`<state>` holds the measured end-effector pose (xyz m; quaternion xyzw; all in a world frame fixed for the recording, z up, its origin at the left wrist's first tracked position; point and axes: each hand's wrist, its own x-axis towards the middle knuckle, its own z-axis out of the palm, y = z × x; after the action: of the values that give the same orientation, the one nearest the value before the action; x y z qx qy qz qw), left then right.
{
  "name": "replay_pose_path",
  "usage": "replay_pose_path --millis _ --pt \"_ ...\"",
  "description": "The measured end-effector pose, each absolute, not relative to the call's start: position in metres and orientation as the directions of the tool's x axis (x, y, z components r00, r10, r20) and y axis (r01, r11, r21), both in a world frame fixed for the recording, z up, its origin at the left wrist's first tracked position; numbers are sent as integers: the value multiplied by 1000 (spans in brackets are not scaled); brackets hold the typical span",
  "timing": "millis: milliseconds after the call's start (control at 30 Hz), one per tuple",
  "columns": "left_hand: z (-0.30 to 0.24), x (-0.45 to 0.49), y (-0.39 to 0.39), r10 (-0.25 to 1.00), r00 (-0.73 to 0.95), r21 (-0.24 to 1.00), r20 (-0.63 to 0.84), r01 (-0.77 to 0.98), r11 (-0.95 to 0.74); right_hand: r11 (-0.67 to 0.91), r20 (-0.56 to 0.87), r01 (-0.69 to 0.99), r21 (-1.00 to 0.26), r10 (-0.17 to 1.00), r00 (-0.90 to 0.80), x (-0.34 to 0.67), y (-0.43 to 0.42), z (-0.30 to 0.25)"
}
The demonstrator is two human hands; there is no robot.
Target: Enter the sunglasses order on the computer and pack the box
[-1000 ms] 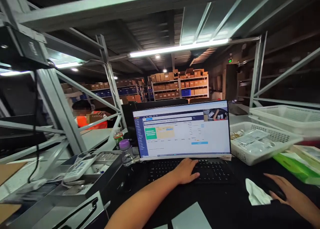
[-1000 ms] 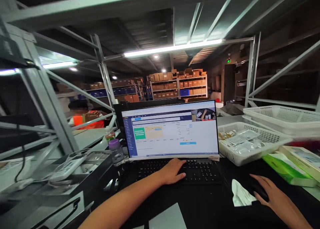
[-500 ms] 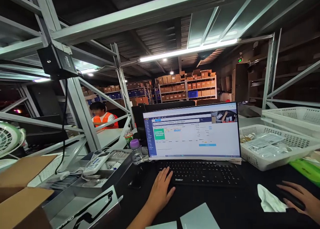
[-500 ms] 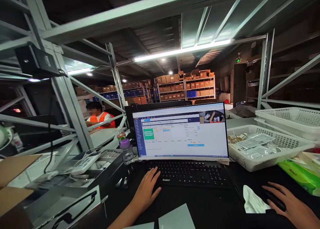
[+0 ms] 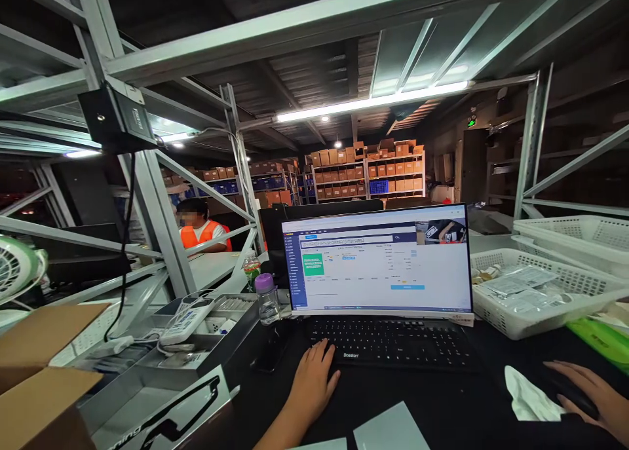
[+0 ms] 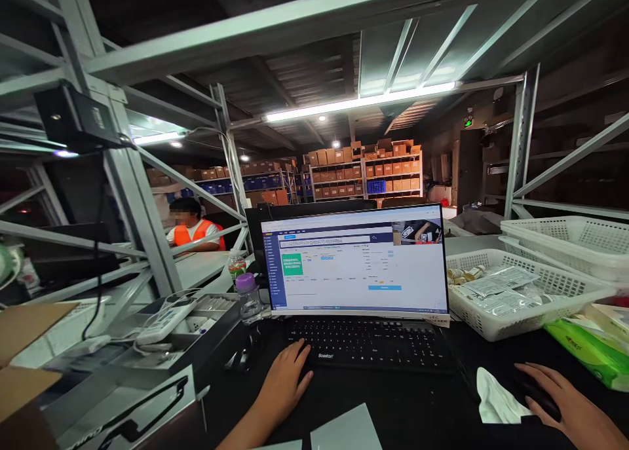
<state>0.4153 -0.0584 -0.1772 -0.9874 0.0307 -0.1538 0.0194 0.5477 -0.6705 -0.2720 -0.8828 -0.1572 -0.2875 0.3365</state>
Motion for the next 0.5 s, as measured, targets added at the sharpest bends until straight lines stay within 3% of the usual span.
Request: replay_pose_path --millis 233,500 --pt "-177 415 -63 -23 956 -82 291 1 -997 -748 581 404 -527 29 813 535 -658 -257" --pt "-172 412 -66 3 963 -90 271 29 -996 -764 608 431 -480 64 791 548 -669 -269"
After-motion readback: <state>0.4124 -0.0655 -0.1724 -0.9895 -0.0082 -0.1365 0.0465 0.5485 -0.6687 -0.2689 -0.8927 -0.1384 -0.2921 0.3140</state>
